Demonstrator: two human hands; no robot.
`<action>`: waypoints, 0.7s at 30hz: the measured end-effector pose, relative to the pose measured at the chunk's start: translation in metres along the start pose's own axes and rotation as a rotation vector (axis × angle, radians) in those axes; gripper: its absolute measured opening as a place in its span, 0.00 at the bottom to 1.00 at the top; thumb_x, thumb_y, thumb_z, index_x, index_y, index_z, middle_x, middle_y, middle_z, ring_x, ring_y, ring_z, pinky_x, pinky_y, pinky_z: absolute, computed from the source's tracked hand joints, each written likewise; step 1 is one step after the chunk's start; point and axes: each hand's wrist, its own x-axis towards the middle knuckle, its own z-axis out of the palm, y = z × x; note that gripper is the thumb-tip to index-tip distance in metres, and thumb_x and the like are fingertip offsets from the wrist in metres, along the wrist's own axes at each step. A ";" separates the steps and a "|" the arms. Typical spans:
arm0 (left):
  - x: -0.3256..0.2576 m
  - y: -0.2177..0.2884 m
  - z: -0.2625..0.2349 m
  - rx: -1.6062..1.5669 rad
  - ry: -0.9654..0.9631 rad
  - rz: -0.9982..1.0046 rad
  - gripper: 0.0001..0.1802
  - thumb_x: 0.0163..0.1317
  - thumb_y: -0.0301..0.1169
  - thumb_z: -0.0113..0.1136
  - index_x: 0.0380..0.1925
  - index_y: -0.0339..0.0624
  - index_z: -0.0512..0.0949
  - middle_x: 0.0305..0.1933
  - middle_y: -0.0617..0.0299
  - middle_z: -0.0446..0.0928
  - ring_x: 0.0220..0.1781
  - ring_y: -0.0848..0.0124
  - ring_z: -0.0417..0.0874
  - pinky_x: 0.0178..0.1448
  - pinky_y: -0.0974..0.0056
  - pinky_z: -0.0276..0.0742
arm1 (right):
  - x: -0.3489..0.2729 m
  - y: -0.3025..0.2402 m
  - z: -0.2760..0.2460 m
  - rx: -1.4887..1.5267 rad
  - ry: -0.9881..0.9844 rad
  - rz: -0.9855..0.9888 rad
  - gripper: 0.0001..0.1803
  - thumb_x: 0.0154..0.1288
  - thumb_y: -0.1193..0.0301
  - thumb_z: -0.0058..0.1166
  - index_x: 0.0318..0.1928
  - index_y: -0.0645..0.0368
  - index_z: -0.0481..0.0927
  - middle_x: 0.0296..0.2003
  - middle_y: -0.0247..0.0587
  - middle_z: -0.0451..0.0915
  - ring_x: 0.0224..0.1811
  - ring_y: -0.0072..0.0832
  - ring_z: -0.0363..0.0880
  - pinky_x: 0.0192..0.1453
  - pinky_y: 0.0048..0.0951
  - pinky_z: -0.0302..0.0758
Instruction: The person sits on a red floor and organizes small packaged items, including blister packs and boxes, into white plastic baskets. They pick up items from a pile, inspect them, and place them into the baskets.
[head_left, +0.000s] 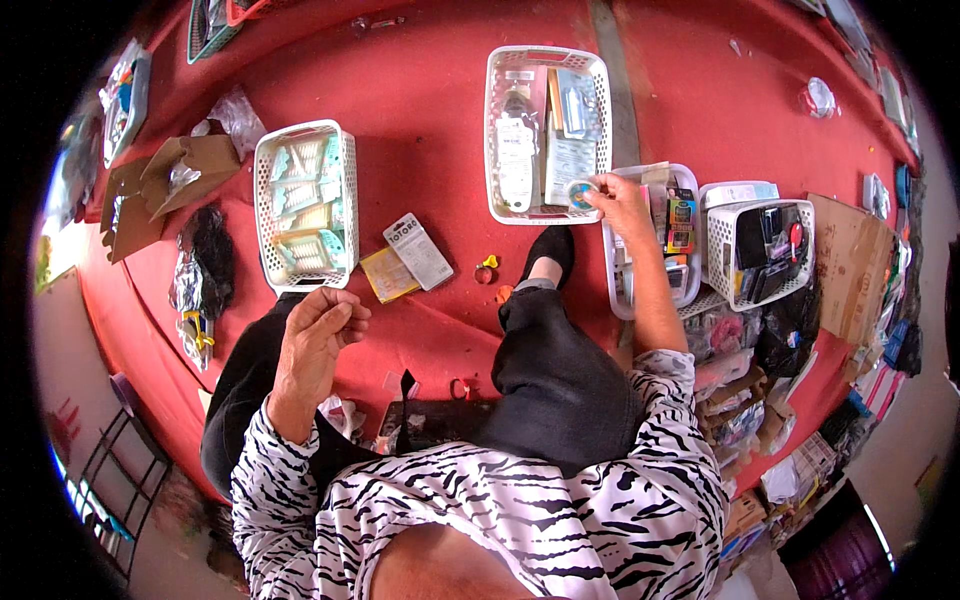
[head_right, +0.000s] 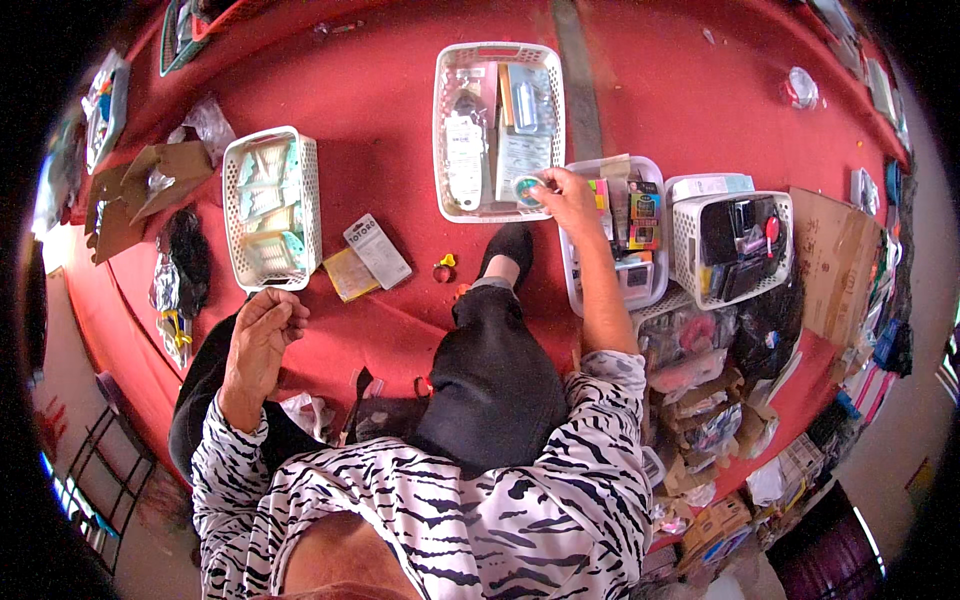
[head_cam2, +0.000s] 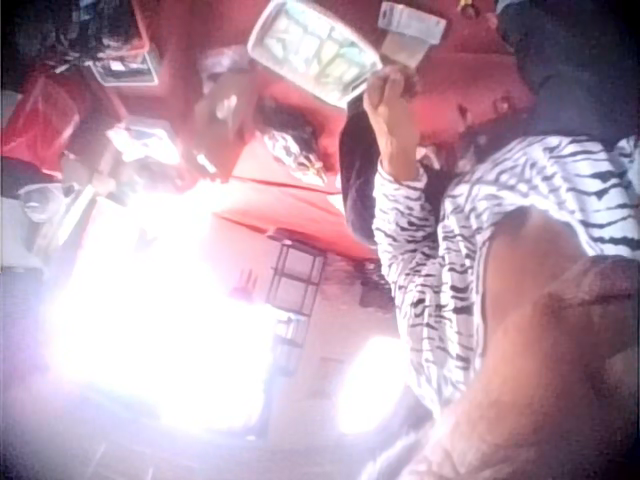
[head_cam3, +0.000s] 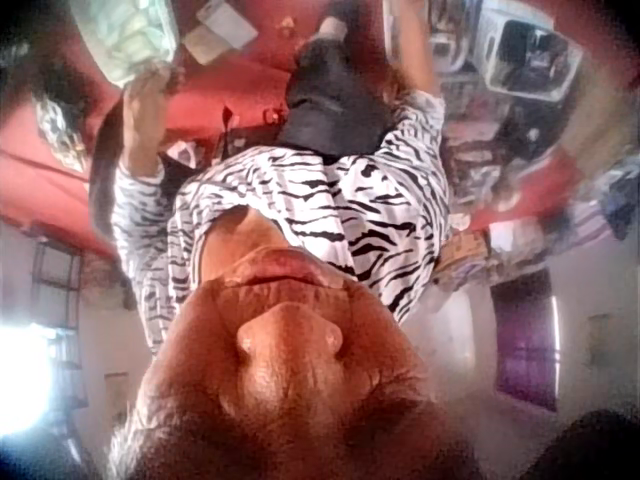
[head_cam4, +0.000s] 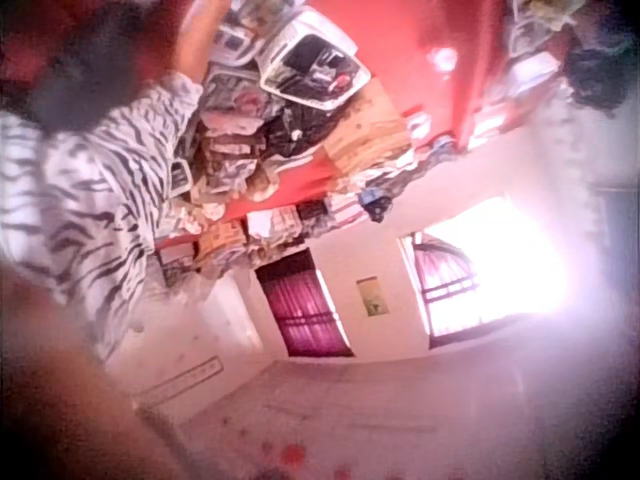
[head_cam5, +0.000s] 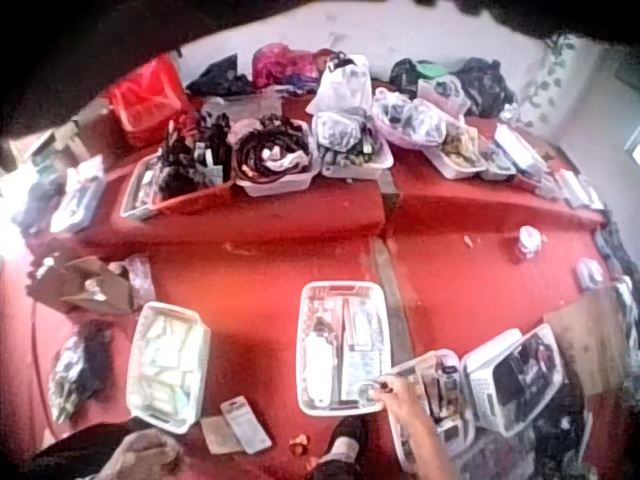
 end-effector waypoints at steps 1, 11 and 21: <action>0.001 0.000 0.001 0.000 -0.005 -0.001 0.06 0.61 0.29 0.48 0.34 0.38 0.72 0.33 0.60 0.75 0.33 0.75 0.75 0.40 0.71 0.71 | -0.001 0.001 -0.003 -0.087 0.039 -0.081 0.14 0.49 0.71 0.58 0.37 0.64 0.77 0.23 0.39 0.77 0.22 0.24 0.72 0.29 0.27 0.70; 0.000 -0.004 0.006 0.018 0.006 -0.009 0.07 0.60 0.29 0.49 0.34 0.38 0.72 0.33 0.60 0.75 0.33 0.75 0.75 0.40 0.70 0.71 | -0.031 0.002 0.039 -0.880 0.093 -0.422 0.06 0.51 0.72 0.52 0.32 0.55 0.75 0.33 0.40 0.73 0.35 0.37 0.76 0.36 0.38 0.74; 0.001 -0.004 0.005 0.043 -0.008 -0.005 0.07 0.60 0.29 0.48 0.33 0.37 0.72 0.32 0.60 0.75 0.33 0.75 0.75 0.40 0.71 0.71 | -0.037 -0.037 0.102 -0.686 -0.278 -0.627 0.08 0.53 0.69 0.48 0.21 0.52 0.78 0.25 0.30 0.74 0.34 0.28 0.73 0.36 0.28 0.74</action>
